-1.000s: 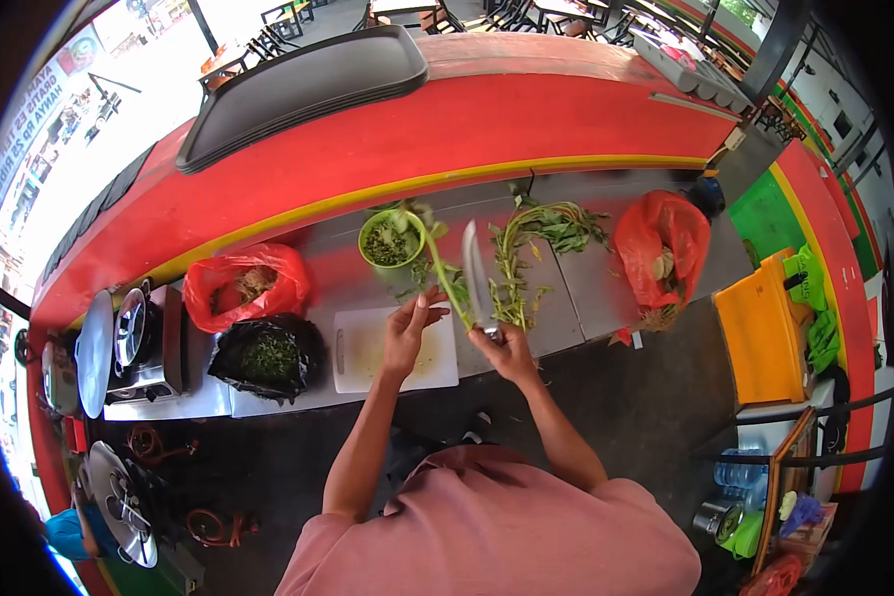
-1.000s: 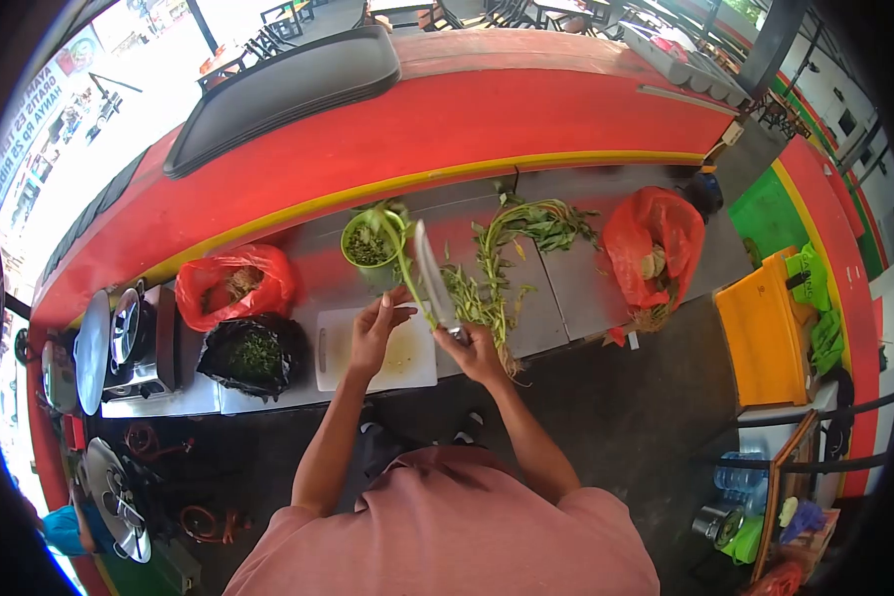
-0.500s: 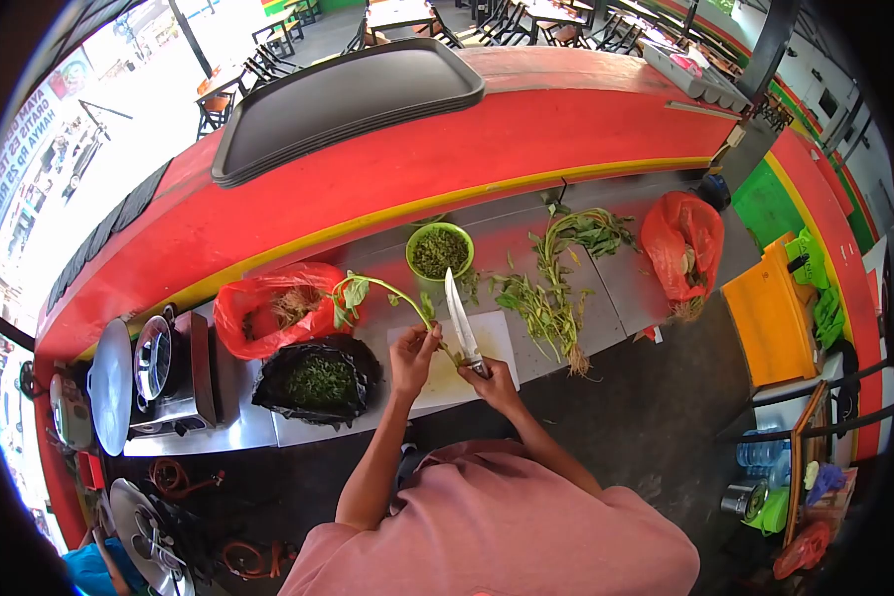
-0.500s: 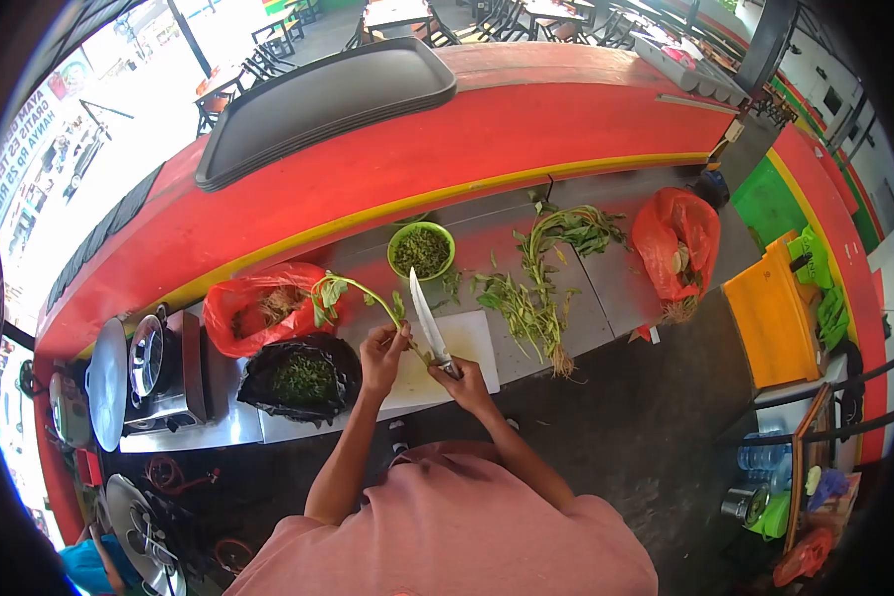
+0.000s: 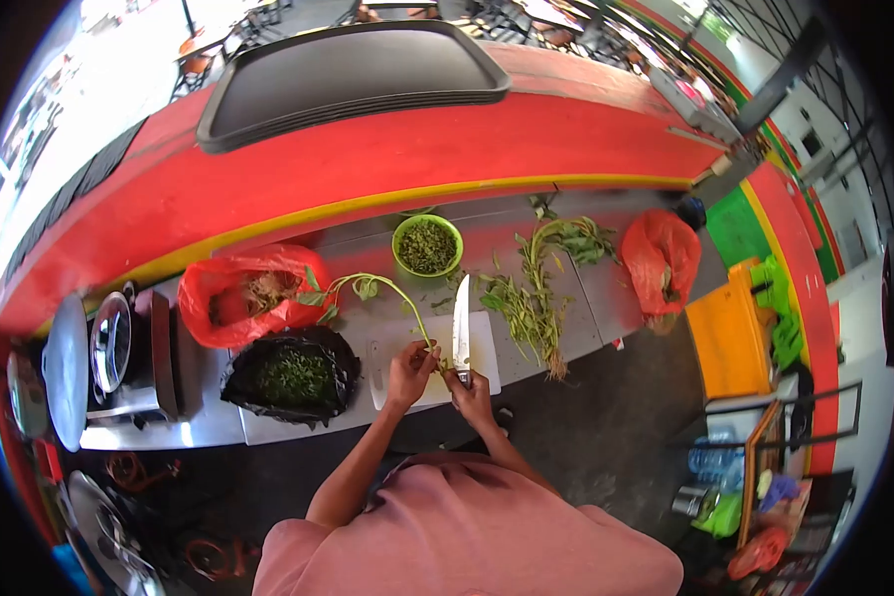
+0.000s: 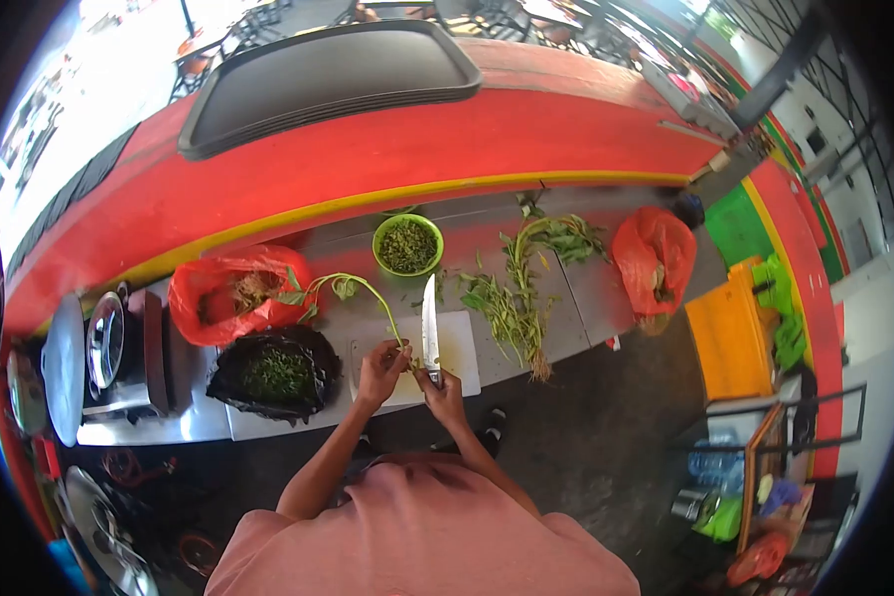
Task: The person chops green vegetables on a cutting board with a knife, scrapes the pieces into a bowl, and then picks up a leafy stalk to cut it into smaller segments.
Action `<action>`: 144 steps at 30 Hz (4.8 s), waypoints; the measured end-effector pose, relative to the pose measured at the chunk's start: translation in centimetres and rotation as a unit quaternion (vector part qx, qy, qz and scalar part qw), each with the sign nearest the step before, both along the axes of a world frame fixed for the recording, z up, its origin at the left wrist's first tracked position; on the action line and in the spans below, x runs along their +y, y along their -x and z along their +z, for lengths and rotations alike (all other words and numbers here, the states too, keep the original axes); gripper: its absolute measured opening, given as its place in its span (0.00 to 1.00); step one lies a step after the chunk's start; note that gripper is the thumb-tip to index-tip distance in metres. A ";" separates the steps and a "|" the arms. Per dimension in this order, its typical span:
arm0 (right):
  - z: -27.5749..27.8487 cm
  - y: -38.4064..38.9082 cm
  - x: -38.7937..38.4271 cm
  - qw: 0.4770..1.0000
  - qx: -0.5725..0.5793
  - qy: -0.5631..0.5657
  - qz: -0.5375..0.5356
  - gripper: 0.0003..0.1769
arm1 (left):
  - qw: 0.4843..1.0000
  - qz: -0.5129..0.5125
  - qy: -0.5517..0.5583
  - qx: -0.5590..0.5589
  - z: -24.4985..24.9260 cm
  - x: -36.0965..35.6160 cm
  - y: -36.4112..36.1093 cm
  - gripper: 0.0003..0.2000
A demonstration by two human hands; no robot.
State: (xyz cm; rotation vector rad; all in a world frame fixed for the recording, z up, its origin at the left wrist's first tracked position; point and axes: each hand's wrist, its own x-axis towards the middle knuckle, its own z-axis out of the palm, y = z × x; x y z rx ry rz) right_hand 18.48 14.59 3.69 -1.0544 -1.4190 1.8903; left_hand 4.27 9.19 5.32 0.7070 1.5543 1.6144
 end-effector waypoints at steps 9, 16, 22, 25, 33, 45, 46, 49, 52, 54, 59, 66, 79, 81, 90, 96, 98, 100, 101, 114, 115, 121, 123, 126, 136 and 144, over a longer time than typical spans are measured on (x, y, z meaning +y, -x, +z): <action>-0.4 -4.5 8.1 0.990 -0.038 -0.120 0.063 0.13 | 0.986 0.146 -0.067 -0.030 -0.8 5.9 -6.6 0.14; -0.7 -4.5 7.1 0.998 0.000 -0.059 0.021 0.10 | 0.990 0.124 -0.047 -0.045 0.4 5.5 -6.9 0.16; -0.2 -3.1 5.1 1.000 0.002 0.009 -0.012 0.09 | 0.994 0.107 -0.008 -0.024 0.1 4.4 -5.3 0.16; 0.6 -3.2 5.0 0.999 0.027 0.036 -0.023 0.10 | 0.991 0.120 -0.030 -0.045 -0.5 4.3 -5.6 0.16; 0.0 -3.0 5.1 0.999 -0.013 0.049 -0.003 0.09 | 0.986 0.146 -0.036 -0.065 -1.1 3.7 -5.6 0.16; 1.1 4.5 5.5 0.985 -0.019 -0.163 0.049 0.13 | 0.982 0.153 0.097 0.047 -9.5 -1.2 -1.8 0.14; 1.4 6.9 5.2 0.973 -0.007 -0.216 0.075 0.13 | 0.979 0.163 0.090 0.086 -11.6 -1.6 -1.9 0.13; 3.5 15.1 4.0 0.938 0.020 -0.312 0.150 0.15 | 0.975 0.161 0.108 0.110 -11.1 -2.6 -1.4 0.13; 4.4 24.1 3.2 0.918 0.081 -0.341 0.187 0.14 | 0.978 0.156 0.113 0.085 -11.1 -2.9 -1.4 0.13; 4.6 28.1 3.5 0.919 -0.012 -0.338 0.203 0.14 | 0.978 0.170 0.100 0.064 -11.4 -3.0 -1.6 0.12; -1.0 27.3 4.7 0.926 -0.068 -0.337 0.156 0.18 | 0.979 0.195 0.025 -0.045 -11.1 -4.4 -1.6 0.11; -2.7 6.8 6.4 0.946 -0.090 -0.288 0.119 0.18 | 0.964 0.218 0.007 -0.154 -10.4 -5.2 -0.8 0.14; -7.1 -11.9 3.5 0.981 -0.137 -0.133 -0.026 0.16 | 0.995 0.097 -0.005 -0.014 -7.3 0.3 -4.8 0.15; -6.7 -11.6 3.9 0.980 -0.135 -0.135 -0.048 0.16 | 0.988 0.114 -0.091 -0.043 -5.7 1.0 -5.1 0.14; -4.7 -12.5 3.3 0.998 -0.035 0.022 0.040 0.16 | 0.984 0.094 0.079 -0.132 -7.9 -0.8 -5.8 0.15; -3.8 -13.1 2.6 0.972 -0.010 0.204 0.120 0.17 | 0.959 0.098 0.156 0.217 -12.7 -3.6 -6.1 0.12; -3.4 -13.0 2.5 0.970 -0.019 0.211 0.119 0.15 | 0.951 0.075 0.160 0.254 -10.8 -3.6 -6.1 0.13; -3.0 -13.0 2.5 0.969 -0.027 0.213 0.118 0.13 | 0.950 0.068 0.180 0.246 -9.5 -3.2 -6.1 0.13; -2.9 -13.0 2.5 0.967 -0.017 0.229 0.110 0.13 | 0.948 0.060 0.200 0.240 -8.8 -3.0 -6.2 0.13; -0.5 -12.2 1.8 0.956 -0.026 0.248 0.154 0.16 | 0.967 0.116 0.221 -0.044 -9.8 -3.6 -7.2 0.15; -0.7 -12.2 1.7 0.955 -0.029 0.249 0.157 0.16 | 0.968 0.113 0.223 -0.014 -9.7 -3.7 -7.2 0.15; -1.1 -11.9 1.4 0.954 -0.126 0.173 0.209 0.16 | 0.969 0.118 0.218 -0.018 -10.1 -4.2 -7.1 0.15; -1.6 -11.7 1.5 0.951 -0.149 0.134 0.235 0.16 | 0.972 0.115 0.205 -0.032 -10.9 -4.6 -6.9 0.15; -2.0 -11.6 1.5 0.949 -0.168 0.088 0.251 0.16 | 0.973 0.104 0.204 0.033 -11.0 -4.9 -6.8 0.15; -3.7 -11.5 1.7 0.942 -0.184 0.039 0.279 0.16 | 0.978 0.108 0.174 -0.028 -10.9 -5.2 -6.7 0.14; -5.5 -11.9 1.7 0.947 -0.164 -0.020 0.276 0.17 | 0.979 0.085 0.174 -0.067 -9.0 -5.3 -6.6 0.12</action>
